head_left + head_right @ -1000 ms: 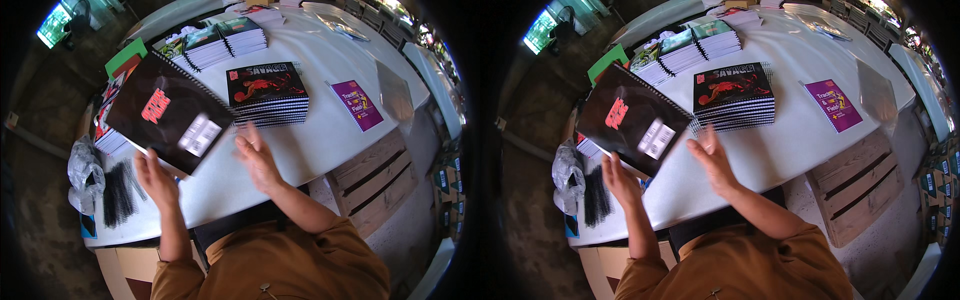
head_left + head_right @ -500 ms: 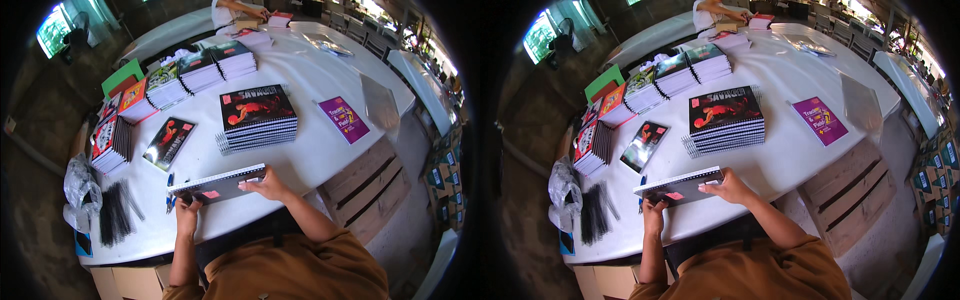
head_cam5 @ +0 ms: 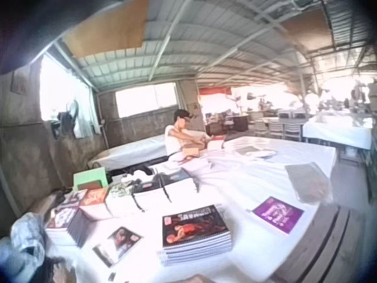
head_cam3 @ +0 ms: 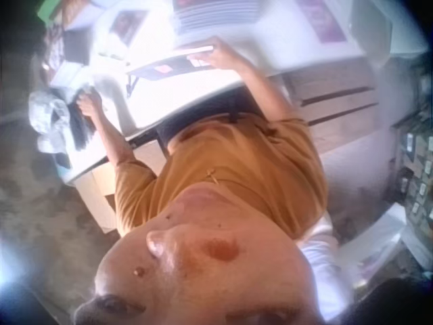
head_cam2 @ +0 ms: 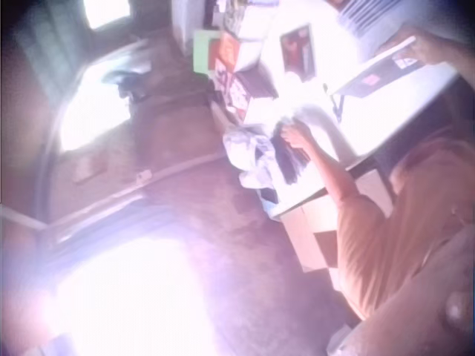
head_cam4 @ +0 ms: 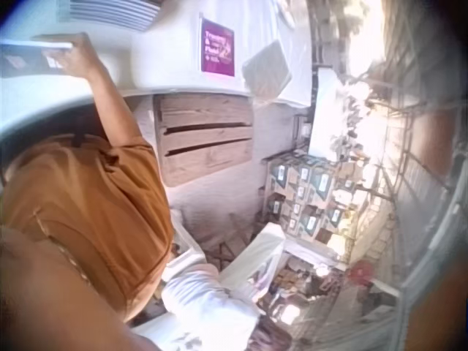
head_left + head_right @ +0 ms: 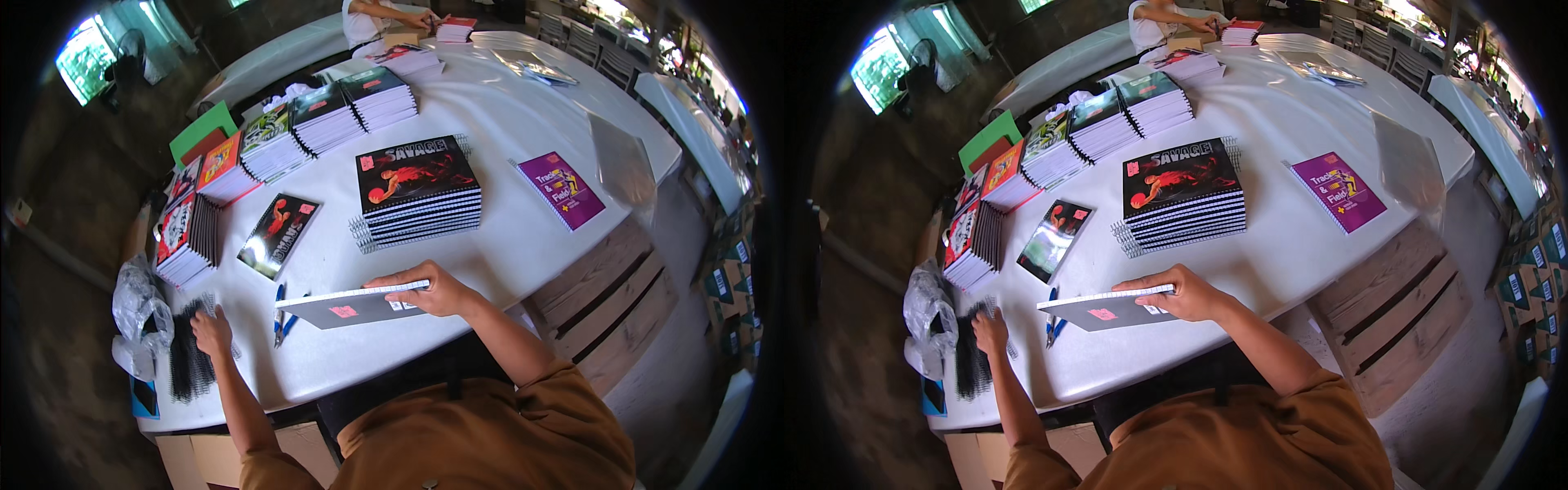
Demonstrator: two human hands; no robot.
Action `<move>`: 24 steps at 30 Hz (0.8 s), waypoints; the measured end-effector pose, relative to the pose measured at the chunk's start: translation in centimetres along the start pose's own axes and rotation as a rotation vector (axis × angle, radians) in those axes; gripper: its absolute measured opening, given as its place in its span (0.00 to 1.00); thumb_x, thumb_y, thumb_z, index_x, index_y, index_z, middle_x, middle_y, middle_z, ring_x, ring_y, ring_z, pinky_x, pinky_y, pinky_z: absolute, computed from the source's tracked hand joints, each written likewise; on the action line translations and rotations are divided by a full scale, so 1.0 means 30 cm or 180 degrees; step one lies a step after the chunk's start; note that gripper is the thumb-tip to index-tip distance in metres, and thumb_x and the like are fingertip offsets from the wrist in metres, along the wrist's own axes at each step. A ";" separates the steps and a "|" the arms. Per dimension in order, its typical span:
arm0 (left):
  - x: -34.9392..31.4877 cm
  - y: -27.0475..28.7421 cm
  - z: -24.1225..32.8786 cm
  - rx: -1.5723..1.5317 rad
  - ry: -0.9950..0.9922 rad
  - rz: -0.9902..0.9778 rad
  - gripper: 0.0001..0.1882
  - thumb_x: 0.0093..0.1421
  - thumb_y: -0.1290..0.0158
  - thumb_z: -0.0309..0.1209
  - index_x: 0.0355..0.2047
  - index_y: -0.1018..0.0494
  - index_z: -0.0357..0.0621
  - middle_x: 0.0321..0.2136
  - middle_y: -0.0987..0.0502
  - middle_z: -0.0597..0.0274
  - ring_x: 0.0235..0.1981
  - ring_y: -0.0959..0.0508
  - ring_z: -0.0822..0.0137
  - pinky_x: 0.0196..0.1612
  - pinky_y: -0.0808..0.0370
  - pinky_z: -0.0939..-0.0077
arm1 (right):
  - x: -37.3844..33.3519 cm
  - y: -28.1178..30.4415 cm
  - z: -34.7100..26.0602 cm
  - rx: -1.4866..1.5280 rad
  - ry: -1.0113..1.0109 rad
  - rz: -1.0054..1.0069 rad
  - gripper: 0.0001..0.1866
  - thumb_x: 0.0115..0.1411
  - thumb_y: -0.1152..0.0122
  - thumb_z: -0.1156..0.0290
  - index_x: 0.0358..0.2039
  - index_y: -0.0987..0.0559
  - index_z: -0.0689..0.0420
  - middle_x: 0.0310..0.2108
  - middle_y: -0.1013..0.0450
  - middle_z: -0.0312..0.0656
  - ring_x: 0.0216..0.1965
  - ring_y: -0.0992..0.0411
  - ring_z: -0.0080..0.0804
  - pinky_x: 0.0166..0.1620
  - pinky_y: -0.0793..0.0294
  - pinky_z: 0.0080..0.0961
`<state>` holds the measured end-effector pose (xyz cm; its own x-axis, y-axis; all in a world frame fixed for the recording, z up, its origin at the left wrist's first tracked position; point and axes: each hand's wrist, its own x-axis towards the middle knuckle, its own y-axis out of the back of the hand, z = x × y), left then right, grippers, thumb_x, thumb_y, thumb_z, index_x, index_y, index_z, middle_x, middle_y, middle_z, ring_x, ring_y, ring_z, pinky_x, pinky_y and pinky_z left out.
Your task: The person threads plastic spiral spines into the holes of booklets by hand, uses a pair of pliers on the spine ends, and places the booklets in a stack on the table.
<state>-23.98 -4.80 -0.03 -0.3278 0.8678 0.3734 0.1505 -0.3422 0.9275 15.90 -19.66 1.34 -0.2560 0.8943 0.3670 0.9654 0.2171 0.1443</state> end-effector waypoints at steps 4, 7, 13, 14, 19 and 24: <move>0.030 -0.102 -0.090 -0.0082 0.0040 -0.0179 0.21 0.55 0.52 0.46 0.36 0.35 0.39 0.37 0.29 0.49 0.39 0.26 0.51 0.37 0.28 0.53 | 0.008 -0.003 -0.016 0.0108 -0.0055 0.0023 0.16 0.53 0.42 0.78 0.45 0.24 0.57 0.43 0.26 0.39 0.41 0.30 0.20 0.46 0.33 0.18; 0.012 -0.096 -0.060 -0.0221 -0.0090 -0.0186 0.22 0.53 0.51 0.47 0.36 0.35 0.39 0.35 0.27 0.49 0.37 0.25 0.49 0.38 0.29 0.53 | -0.004 0.000 0.005 0.0383 -0.0099 0.0136 0.21 0.53 0.43 0.79 0.48 0.26 0.48 0.30 0.24 0.31 0.28 0.34 0.14 0.37 0.32 0.15; 0.015 -0.069 -0.075 -0.0331 -0.0031 -0.0188 0.19 0.51 0.49 0.41 0.39 0.33 0.43 0.34 0.24 0.47 0.37 0.25 0.47 0.40 0.29 0.55 | -0.030 -0.020 0.016 0.0101 -0.0213 0.0253 0.15 0.52 0.41 0.79 0.42 0.23 0.58 0.37 0.24 0.37 0.34 0.29 0.19 0.40 0.30 0.18; 0.027 -0.062 -0.088 -0.0486 -0.0006 -0.0089 0.19 0.51 0.48 0.40 0.41 0.33 0.45 0.35 0.24 0.47 0.37 0.25 0.47 0.40 0.29 0.56 | -0.029 -0.018 0.016 0.0121 -0.0219 0.0224 0.15 0.52 0.41 0.79 0.42 0.23 0.58 0.37 0.24 0.37 0.34 0.29 0.19 0.40 0.30 0.18; 0.051 0.050 -0.099 -0.1071 0.0283 -0.0078 0.19 0.47 0.42 0.38 0.40 0.25 0.46 0.36 0.22 0.55 0.38 0.23 0.55 0.41 0.28 0.64 | -0.048 0.009 0.008 0.0295 -0.0430 0.0430 0.14 0.51 0.41 0.80 0.41 0.22 0.59 0.34 0.24 0.38 0.33 0.30 0.18 0.38 0.30 0.17; 0.085 0.060 -0.144 -0.1616 0.0457 -0.0264 0.17 0.47 0.42 0.38 0.38 0.24 0.47 0.33 0.22 0.57 0.36 0.23 0.57 0.38 0.28 0.67 | -0.051 -0.006 0.014 0.0143 -0.0324 0.0411 0.15 0.54 0.42 0.77 0.44 0.23 0.53 0.22 0.28 0.30 0.23 0.38 0.14 0.27 0.36 0.14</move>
<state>-28.57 -4.77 2.66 -0.4491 0.8535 0.2642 -0.3400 -0.4367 0.8329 16.13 -20.89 0.37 -0.1254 0.9504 0.2846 0.9918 0.1129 0.0599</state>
